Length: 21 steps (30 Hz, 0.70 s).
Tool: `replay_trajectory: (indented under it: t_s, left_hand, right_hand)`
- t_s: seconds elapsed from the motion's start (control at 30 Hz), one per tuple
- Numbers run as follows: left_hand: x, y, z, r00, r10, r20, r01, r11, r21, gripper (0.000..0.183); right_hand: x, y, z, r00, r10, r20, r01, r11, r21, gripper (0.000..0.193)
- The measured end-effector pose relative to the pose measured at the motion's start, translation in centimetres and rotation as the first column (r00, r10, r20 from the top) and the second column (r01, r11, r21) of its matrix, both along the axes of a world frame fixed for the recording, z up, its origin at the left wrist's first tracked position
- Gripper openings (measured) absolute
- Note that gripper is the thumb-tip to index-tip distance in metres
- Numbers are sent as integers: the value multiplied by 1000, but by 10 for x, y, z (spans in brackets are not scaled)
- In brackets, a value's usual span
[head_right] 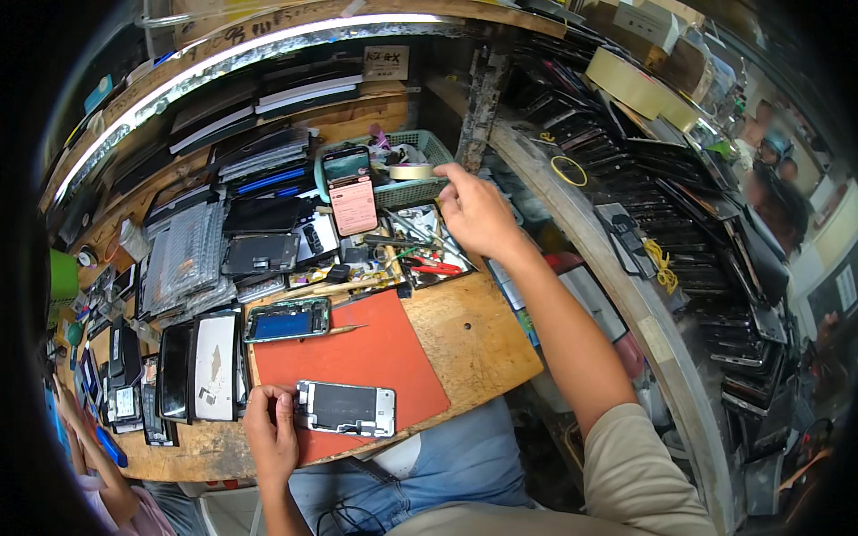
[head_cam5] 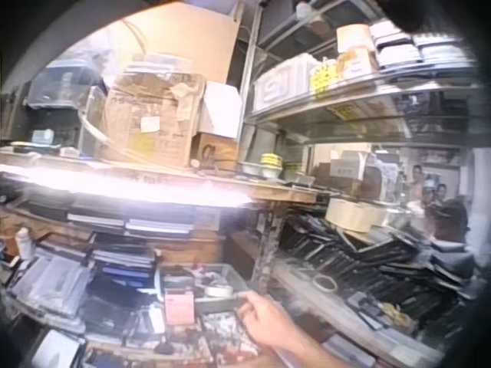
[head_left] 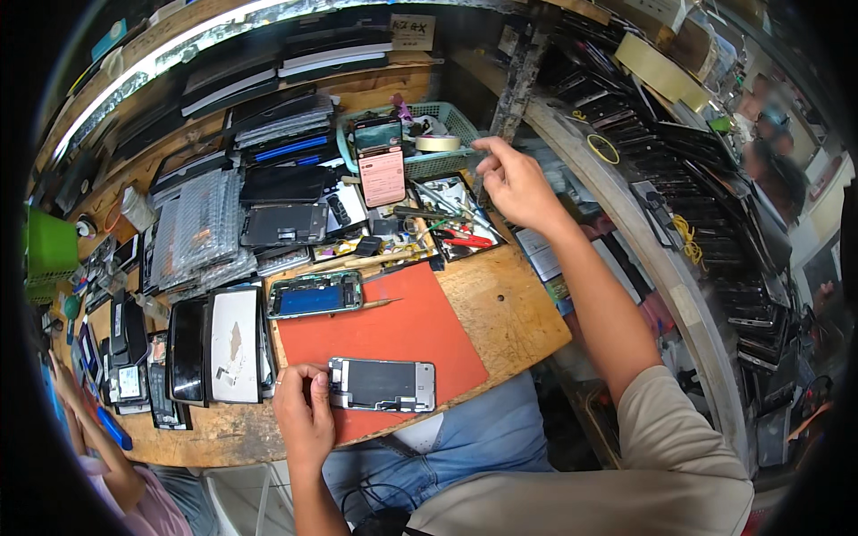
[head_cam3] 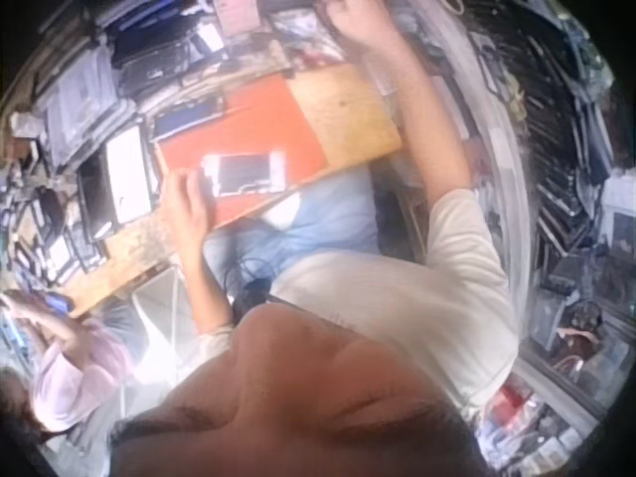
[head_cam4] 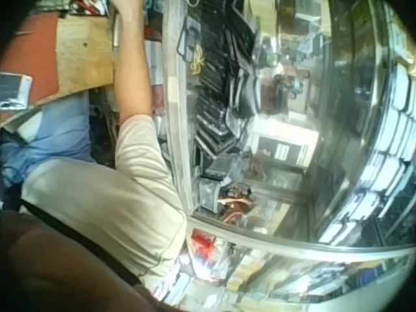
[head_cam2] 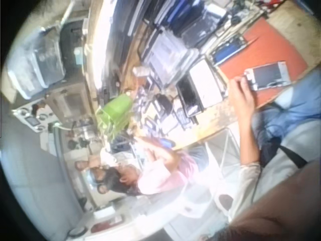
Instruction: The person disassembles a smartphone, removes the back cover, and uses a screwdriver to detach internal components. They then reassemble the device by reconnecting cables and securing the back cover.
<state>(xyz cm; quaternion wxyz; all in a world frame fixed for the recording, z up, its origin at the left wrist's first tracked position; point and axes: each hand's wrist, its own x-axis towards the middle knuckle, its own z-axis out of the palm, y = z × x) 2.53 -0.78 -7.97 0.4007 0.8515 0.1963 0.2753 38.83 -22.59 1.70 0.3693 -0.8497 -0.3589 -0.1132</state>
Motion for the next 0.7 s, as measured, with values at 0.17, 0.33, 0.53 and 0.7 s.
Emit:
replay_trajectory:
  t_s: [0.17, 0.33, 0.53, 0.7]
  left_hand:
    - [0, 2, 0, 1000, -12, 3, 12, 999, 47, 13]
    - [1, 1, 0, 1000, -20, 9, 19, 998, 57, 12]
    - [1, 1, 1, 1000, -18, 16, 17, 996, 83, 11]
    - [1, 4, 0, 1000, -18, -3, 18, 993, 115, 12]
  right_hand:
    - [16, 7, 15, 991, -125, -36, 91, 864, -495, 28]
    - [26, 18, -33, 991, -131, -30, 77, 736, -673, 26]
    - [36, 31, -46, 994, -110, -28, 86, 886, -456, 16]
    - [41, 59, -62, 998, -3, -61, -21, 920, -392, 18]
